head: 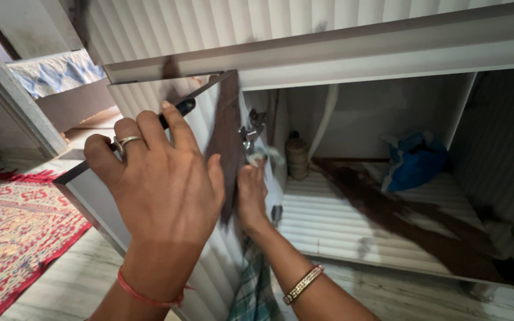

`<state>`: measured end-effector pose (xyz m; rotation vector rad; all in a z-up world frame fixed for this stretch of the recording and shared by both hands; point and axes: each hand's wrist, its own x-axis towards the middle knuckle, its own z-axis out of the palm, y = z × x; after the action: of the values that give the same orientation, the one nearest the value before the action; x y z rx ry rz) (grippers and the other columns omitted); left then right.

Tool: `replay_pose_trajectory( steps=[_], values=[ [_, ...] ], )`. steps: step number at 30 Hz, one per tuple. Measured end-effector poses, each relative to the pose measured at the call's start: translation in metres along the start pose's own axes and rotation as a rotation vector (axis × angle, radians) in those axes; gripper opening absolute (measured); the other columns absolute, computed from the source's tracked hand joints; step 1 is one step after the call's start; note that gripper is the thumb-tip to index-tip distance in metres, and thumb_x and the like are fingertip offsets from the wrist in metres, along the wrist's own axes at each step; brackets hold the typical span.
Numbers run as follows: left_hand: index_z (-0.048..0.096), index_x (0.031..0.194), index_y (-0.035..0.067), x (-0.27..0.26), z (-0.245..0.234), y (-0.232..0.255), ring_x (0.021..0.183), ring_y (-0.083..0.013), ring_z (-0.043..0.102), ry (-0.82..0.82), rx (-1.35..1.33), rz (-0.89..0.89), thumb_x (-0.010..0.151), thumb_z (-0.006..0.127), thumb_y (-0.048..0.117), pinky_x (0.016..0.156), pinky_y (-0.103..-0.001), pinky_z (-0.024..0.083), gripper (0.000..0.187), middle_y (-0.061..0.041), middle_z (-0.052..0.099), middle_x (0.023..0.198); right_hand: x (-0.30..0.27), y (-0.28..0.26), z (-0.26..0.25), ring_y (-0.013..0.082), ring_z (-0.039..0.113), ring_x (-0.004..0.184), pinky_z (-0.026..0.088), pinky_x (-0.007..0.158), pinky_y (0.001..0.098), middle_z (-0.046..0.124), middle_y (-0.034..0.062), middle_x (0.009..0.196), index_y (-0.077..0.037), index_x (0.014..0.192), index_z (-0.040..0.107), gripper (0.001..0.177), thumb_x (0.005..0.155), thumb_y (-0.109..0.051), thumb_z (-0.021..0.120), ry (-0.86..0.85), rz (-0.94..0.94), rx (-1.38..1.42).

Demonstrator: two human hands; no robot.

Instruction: The person organizes various tools, including pliers, a screwdriver, and a wrench, into a drawer. They then clean the cabinet door with a cloth.

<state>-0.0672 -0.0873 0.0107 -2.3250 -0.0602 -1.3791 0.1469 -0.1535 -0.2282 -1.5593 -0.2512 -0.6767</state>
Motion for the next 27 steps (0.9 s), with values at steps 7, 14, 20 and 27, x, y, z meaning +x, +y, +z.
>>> replay_pose_trajectory(
  steps=[7, 14, 20, 27],
  values=[
    [0.062, 0.141, 0.0, 0.0, 0.0, -0.001, 0.115, -0.0319, 0.052, 0.024, -0.004, 0.009, 0.08, 0.072, 0.056, 0.105, -0.055, 0.029, 0.083, -0.013, 0.06, 0.11, -0.04, 0.036, 0.005, 0.0354, 0.038, 0.149, 0.028, 0.124, 0.0431, 0.046, 0.0216, 0.151, -0.003, 0.134, 0.052, 0.068, 0.11, -0.054, 0.014, -0.054, 0.179, -0.308],
    [0.064, 0.14, 0.0, 0.002, -0.001, 0.002, 0.114, -0.0313, 0.052, 0.043, -0.007, 0.011, 0.079, 0.072, 0.055, 0.105, -0.053, 0.03, 0.082, -0.013, 0.06, 0.111, -0.07, 0.069, -0.006, 0.0286, 0.034, 0.149, 0.025, 0.121, 0.0383, 0.039, 0.0147, 0.158, -0.004, 0.146, 0.041, 0.076, 0.102, -0.064, 0.025, 0.101, 0.624, 0.099],
    [0.065, 0.139, 0.001, 0.002, 0.003, 0.002, 0.115, -0.0326, 0.051, 0.058, -0.019, -0.001, 0.078, 0.076, 0.049, 0.105, -0.053, 0.03, 0.079, -0.014, 0.06, 0.11, -0.037, -0.01, 0.008, 0.0374, 0.007, 0.159, 0.004, 0.126, 0.0437, 0.012, 0.0242, 0.17, 0.003, 0.158, 0.021, 0.085, 0.104, -0.064, 0.016, -0.044, 0.03, -0.091],
    [0.065, 0.14, 0.001, 0.001, 0.003, 0.0, 0.116, -0.0334, 0.049, 0.049, -0.013, 0.019, 0.076, 0.077, 0.053, 0.105, -0.052, 0.029, 0.084, -0.015, 0.059, 0.111, -0.069, -0.051, 0.005, 0.0341, 0.007, 0.159, 0.003, 0.126, 0.0427, 0.01, 0.02, 0.173, -0.002, 0.163, 0.01, 0.086, 0.103, -0.063, 0.015, 0.024, 0.007, -0.069]
  ],
)
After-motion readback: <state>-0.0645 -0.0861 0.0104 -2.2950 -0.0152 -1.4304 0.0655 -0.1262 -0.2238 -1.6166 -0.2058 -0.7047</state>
